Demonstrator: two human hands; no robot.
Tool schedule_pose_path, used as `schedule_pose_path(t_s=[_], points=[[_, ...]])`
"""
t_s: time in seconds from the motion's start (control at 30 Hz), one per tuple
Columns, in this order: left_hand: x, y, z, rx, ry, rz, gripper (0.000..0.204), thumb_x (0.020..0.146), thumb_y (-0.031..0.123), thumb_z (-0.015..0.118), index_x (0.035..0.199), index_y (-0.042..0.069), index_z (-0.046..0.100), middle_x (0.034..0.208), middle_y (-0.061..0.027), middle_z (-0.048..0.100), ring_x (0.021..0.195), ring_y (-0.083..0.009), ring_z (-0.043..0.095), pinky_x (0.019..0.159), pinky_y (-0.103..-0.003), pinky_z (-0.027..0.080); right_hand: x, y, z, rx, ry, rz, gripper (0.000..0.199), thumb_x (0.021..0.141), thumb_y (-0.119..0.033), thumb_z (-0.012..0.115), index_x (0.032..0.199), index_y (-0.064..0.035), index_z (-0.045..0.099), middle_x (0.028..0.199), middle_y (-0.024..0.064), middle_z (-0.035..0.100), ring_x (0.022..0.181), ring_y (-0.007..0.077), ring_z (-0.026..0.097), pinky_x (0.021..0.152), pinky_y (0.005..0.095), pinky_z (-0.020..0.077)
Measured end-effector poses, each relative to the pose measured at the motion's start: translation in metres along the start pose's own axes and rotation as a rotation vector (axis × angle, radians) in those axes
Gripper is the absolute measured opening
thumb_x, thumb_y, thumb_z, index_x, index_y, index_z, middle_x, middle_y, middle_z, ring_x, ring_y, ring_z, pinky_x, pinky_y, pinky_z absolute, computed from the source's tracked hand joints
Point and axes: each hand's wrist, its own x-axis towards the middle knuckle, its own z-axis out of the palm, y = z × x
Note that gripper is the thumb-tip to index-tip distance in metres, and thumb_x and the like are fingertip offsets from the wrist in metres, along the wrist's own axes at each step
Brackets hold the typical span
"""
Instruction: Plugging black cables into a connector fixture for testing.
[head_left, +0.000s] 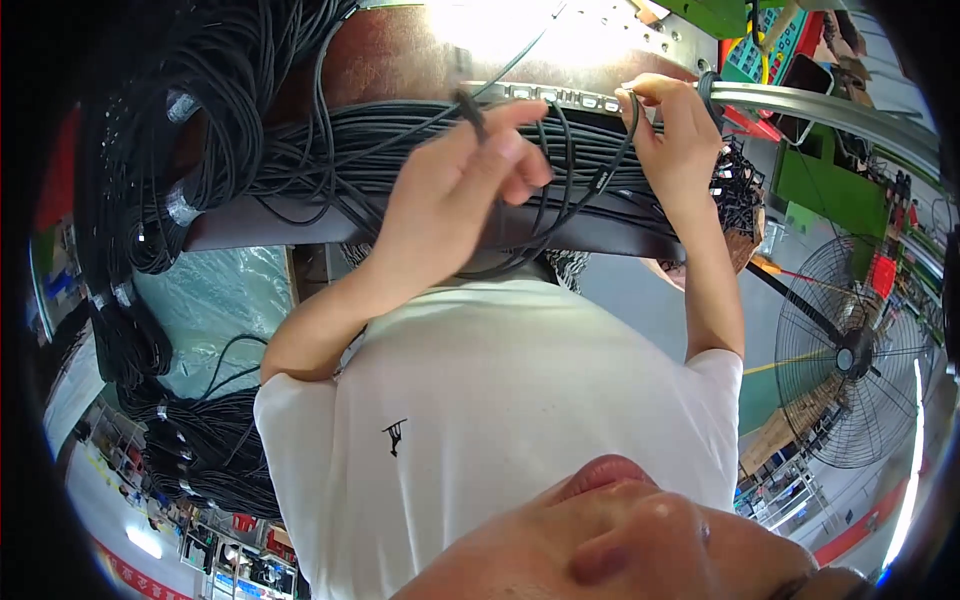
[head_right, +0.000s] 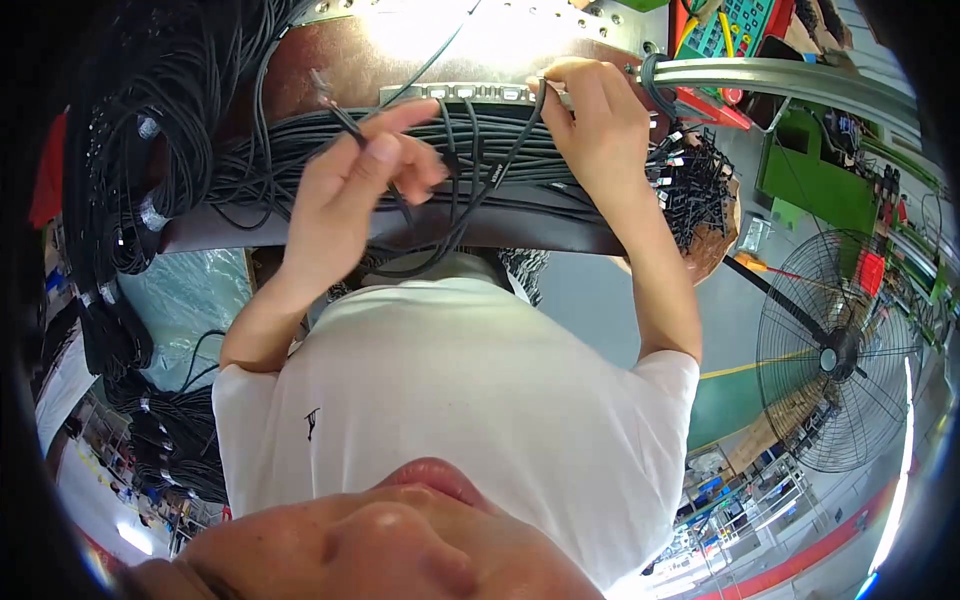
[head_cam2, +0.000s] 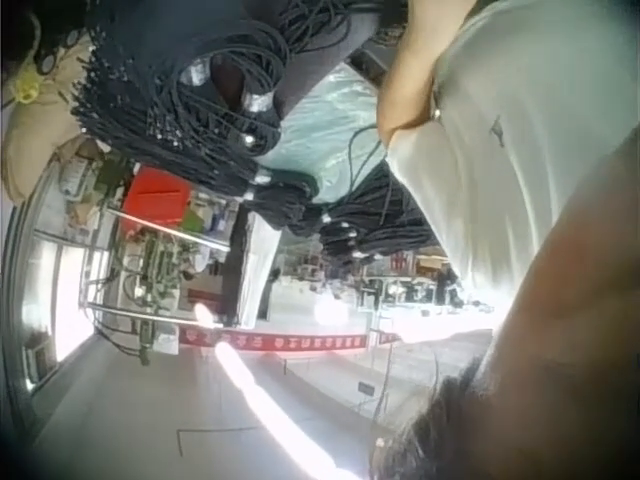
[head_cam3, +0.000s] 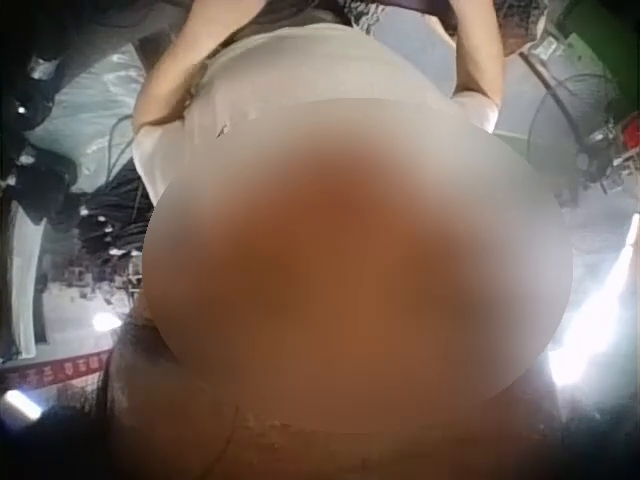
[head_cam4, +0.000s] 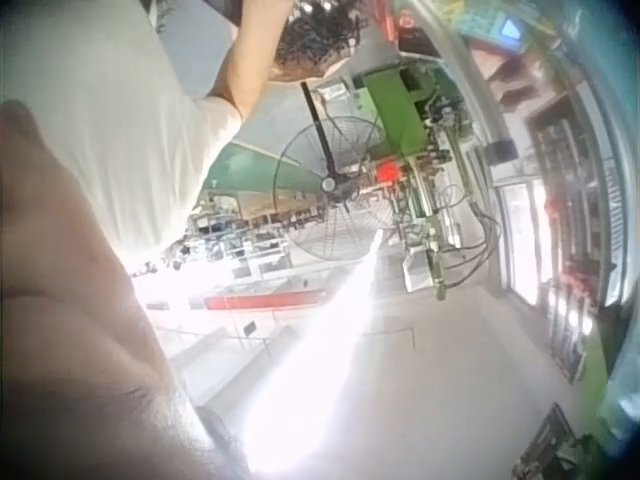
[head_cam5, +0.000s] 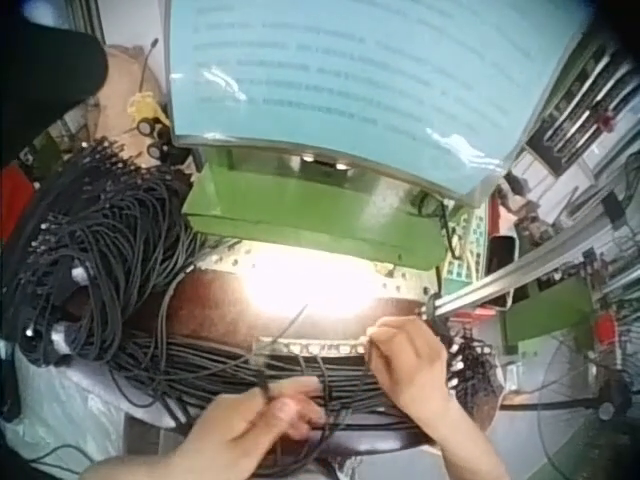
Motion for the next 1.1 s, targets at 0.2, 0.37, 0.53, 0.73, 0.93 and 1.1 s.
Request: schedule_pose_path(t_s=[0.2,0.37,0.53,0.73,0.93,1.1], points=[[0.011,0.013,0.015,-0.488,-0.030,-0.267,0.043,0.104,0.043,0.033,0.119,0.006,0.050,0.059,0.0069,0.027,0.049,-0.0026,0.020,0.043,-0.021,0.015,-0.013,-0.004,0.019,0.245,-0.127,0.167,0.016,0.078,-0.004,0.070,0.091,-0.0049,0.060,0.094,0.0094,0.068,0.090,0.0291,0.064,0.077,0.0360,0.0514],[0.017,0.001,0.017,-0.654,-0.070,-0.405,0.029,0.103,0.031,0.038,0.092,0.007,0.052,0.058,0.0061,0.030,0.047,-0.0033,0.022,0.042,-0.021,0.017,-0.013,0.006,0.017,0.189,-0.146,0.093,0.018,0.078,-0.004,0.070,0.094,-0.0055,0.062,0.095,0.0097,0.067,0.089,0.0285,0.065,0.076,0.0369,0.0519],[0.031,0.013,0.019,-0.668,-0.271,-0.625,0.030,0.100,0.028,0.042,0.085,0.005,0.054,0.059,0.0006,0.045,0.046,-0.0078,0.038,0.041,-0.022,0.030,0.020,-0.021,-0.021,-0.024,-0.111,-0.266,0.023,0.076,-0.004,0.070,0.098,-0.0073,0.065,0.096,0.0072,0.065,0.086,0.0244,0.064,0.074,0.0354,0.0520],[0.027,0.034,-0.002,0.485,-0.526,-0.070,0.030,0.096,0.025,0.052,0.089,0.000,0.066,0.068,-0.0035,0.064,0.055,-0.0087,0.058,0.051,-0.023,0.044,-0.008,0.006,-0.013,0.229,-0.116,0.196,0.017,0.081,0.004,0.065,0.097,-0.0028,0.063,0.092,0.0105,0.066,0.081,0.0265,0.066,0.069,0.0324,0.0520],[0.040,0.022,-0.042,0.845,-0.014,0.364,0.025,0.096,0.023,0.055,0.110,0.005,0.066,0.098,-0.0089,0.067,0.092,-0.0205,0.061,0.082,-0.030,0.047,-0.023,0.007,0.001,0.315,-0.162,0.253,0.016,0.083,0.001,0.064,0.097,-0.0040,0.058,0.099,0.0084,0.068,0.089,0.0265,0.067,0.074,0.0312,0.0531],[0.059,-0.013,-0.052,1.342,-0.069,0.622,0.022,0.088,0.020,0.063,0.109,0.016,0.069,0.120,-0.0041,0.059,0.109,-0.0262,0.051,0.094,-0.040,0.042,-0.021,0.010,0.005,0.324,-0.173,0.205,0.015,0.084,0.001,0.064,0.095,-0.0046,0.056,0.099,0.0082,0.068,0.089,0.0266,0.067,0.075,0.0317,0.0534]])
